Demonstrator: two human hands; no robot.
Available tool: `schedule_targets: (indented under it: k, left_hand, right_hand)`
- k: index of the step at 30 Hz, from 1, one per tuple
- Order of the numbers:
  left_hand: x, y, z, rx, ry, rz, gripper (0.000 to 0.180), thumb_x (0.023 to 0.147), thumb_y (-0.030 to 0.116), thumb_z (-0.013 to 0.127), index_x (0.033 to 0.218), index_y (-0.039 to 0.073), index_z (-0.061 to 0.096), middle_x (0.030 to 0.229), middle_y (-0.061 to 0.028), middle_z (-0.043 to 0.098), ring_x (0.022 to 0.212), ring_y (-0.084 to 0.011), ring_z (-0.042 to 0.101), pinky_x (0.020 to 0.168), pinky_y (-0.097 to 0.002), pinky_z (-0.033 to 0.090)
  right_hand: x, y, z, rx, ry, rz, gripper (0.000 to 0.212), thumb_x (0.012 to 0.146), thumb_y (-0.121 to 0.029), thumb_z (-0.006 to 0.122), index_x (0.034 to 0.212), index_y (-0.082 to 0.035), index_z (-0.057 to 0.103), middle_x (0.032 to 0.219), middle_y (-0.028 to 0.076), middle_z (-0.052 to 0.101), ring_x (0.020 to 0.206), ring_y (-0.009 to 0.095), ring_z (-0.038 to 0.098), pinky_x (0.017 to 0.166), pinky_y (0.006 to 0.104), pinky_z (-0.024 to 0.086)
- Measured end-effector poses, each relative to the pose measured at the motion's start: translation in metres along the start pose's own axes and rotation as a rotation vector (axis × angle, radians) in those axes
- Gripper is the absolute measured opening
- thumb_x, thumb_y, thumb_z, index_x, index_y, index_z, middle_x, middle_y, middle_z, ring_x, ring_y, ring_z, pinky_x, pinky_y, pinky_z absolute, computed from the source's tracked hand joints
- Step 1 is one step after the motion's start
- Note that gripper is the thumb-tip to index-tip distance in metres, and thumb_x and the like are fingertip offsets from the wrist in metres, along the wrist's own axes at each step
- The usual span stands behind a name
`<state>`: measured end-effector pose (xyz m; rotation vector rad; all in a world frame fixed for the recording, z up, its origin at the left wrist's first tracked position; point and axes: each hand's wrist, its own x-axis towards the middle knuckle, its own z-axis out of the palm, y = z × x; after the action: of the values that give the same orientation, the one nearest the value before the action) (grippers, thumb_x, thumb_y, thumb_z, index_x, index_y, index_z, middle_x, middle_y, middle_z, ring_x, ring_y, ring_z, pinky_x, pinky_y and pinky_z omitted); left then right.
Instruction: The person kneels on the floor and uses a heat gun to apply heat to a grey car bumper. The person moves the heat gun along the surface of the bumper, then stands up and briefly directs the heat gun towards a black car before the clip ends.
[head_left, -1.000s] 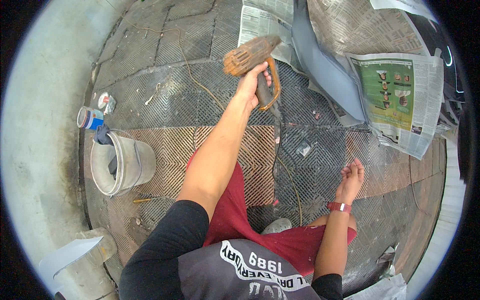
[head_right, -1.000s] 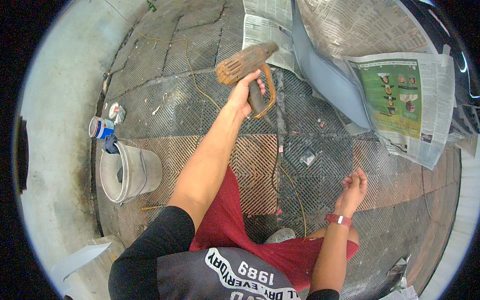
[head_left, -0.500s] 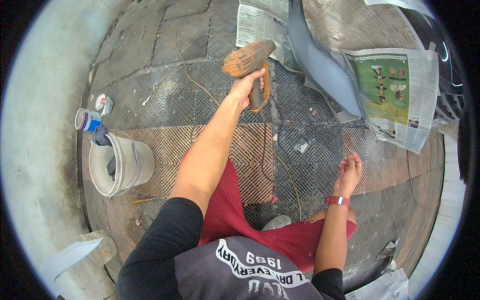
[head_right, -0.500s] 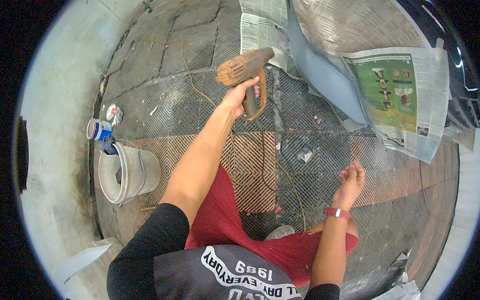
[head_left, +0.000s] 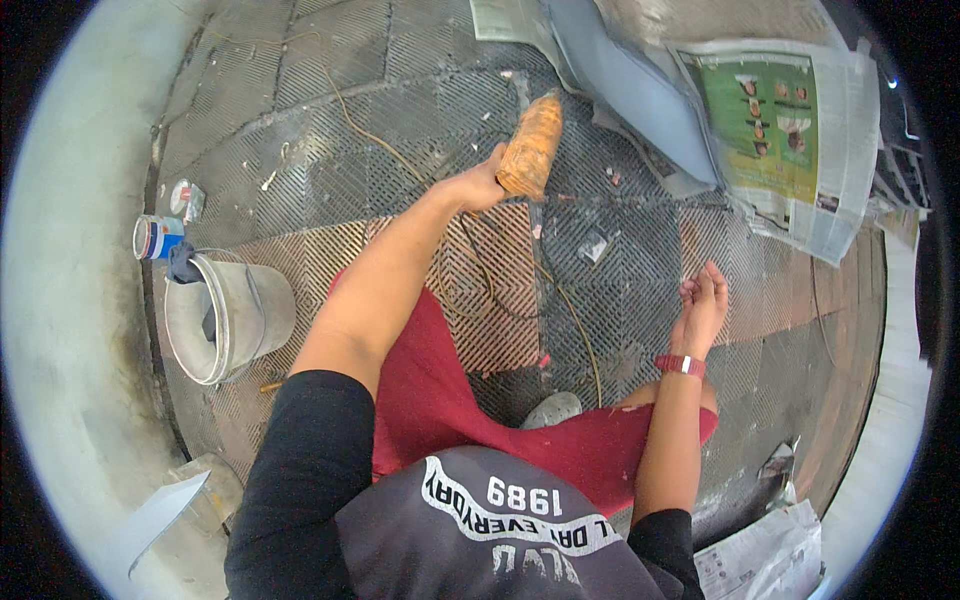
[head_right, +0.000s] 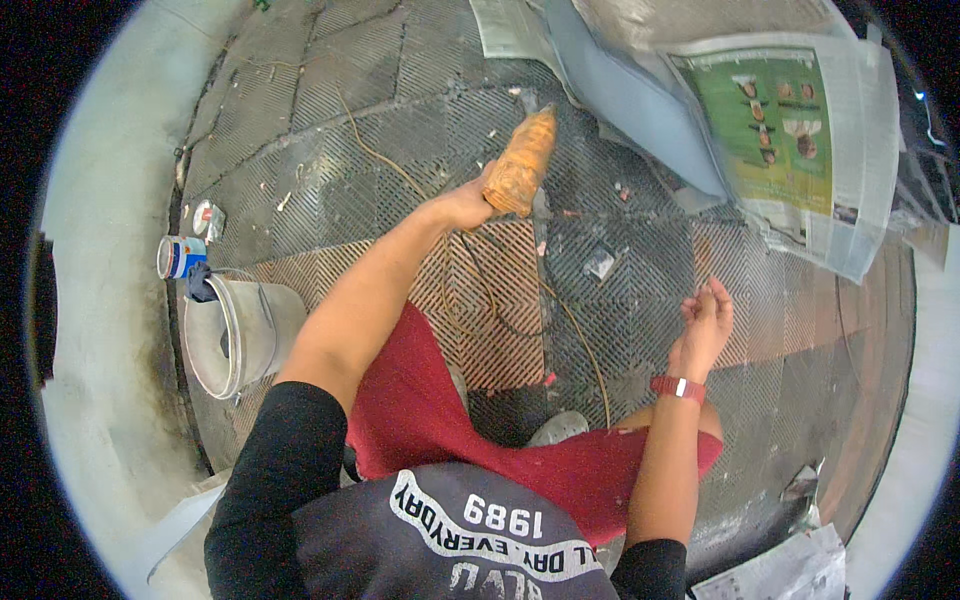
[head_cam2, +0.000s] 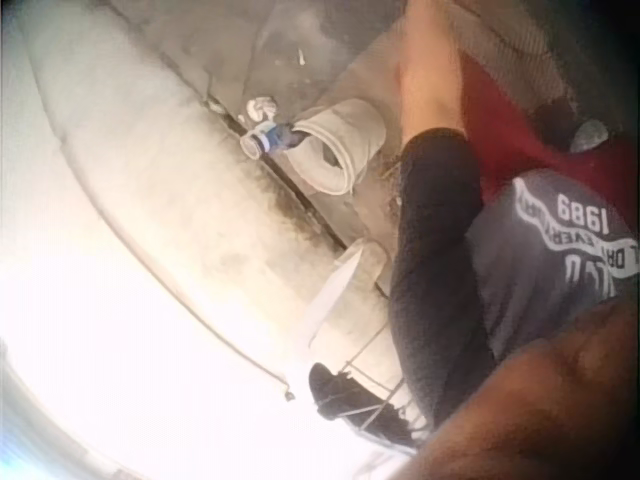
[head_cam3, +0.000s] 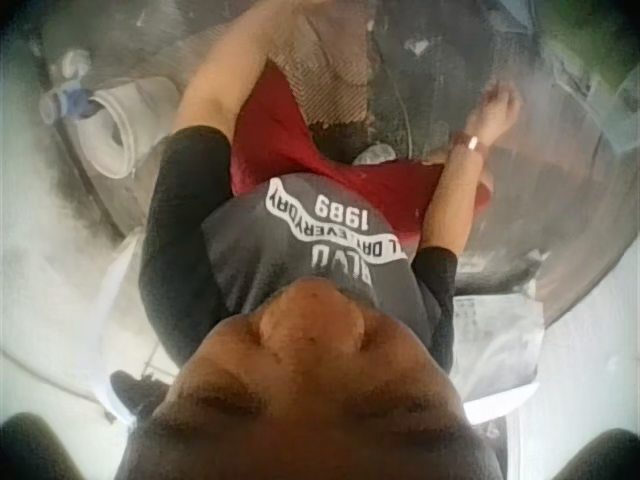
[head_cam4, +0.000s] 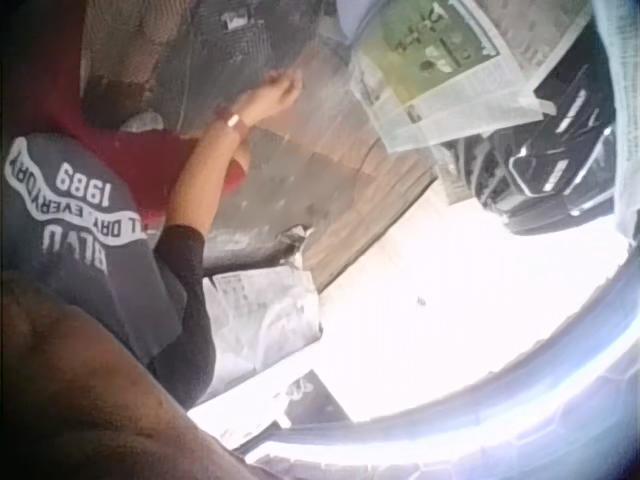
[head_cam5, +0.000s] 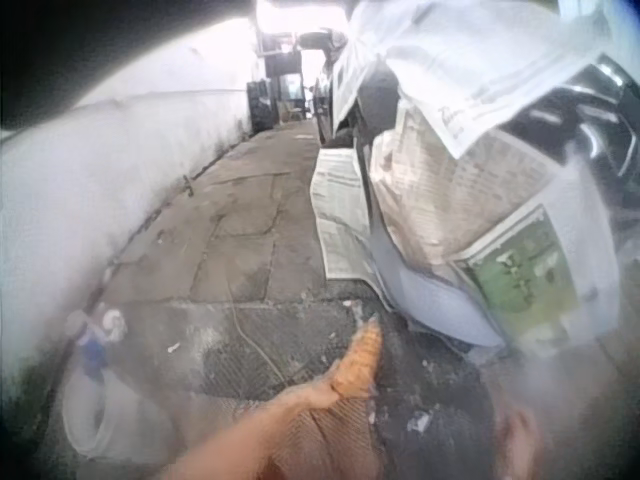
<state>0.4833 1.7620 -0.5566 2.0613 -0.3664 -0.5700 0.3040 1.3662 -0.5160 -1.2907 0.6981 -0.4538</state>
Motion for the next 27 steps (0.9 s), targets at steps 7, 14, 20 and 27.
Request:
schedule_targets:
  k: [7,14,20,27]
  left_hand:
    - [0.009,0.012,0.039,0.272,-0.228,0.111,0.083,0.093,0.028,0.077,0.161,0.007,0.034,0.144,-0.0275,0.063,0.136,-0.0445,0.059,0.112,-0.0486,0.048]
    - [0.029,0.046,0.111,0.334,-0.182,0.389,0.080,0.085,0.011,0.081,0.155,0.007,0.043,0.140,-0.0256,0.066,0.132,-0.0444,0.061,0.108,-0.0503,0.051]
    - [0.025,0.092,0.138,0.411,-0.291,0.324,0.072,0.083,0.007,0.080,0.149,0.006,0.051,0.145,-0.0242,0.062,0.136,-0.0424,0.058,0.111,-0.0501,0.051]
    - [0.022,0.065,0.114,0.475,-0.219,0.301,0.072,0.085,0.009,0.078,0.151,0.007,0.050,0.147,-0.0236,0.062,0.139,-0.0426,0.056,0.115,-0.0489,0.048]
  right_hand:
    - [-0.002,-0.004,0.002,0.025,-0.014,-0.003,0.022,0.104,-0.007,0.065,0.125,-0.004,0.067,0.098,0.003,0.066,0.079,0.011,0.062,0.073,0.0265,0.054]
    - [-0.008,-0.011,-0.003,0.031,-0.014,-0.020,0.019,0.104,-0.007,0.066,0.123,-0.004,0.067,0.096,0.002,0.067,0.079,0.011,0.063,0.073,0.0257,0.055]
    - [-0.010,-0.014,-0.011,0.031,0.018,-0.032,0.018,0.104,-0.006,0.065,0.122,-0.005,0.068,0.095,0.001,0.068,0.078,0.010,0.063,0.071,0.0248,0.054]
    - [-0.008,-0.016,-0.015,0.023,0.022,-0.021,0.018,0.104,-0.006,0.064,0.122,-0.005,0.068,0.093,0.000,0.067,0.079,0.009,0.062,0.072,0.0253,0.053]
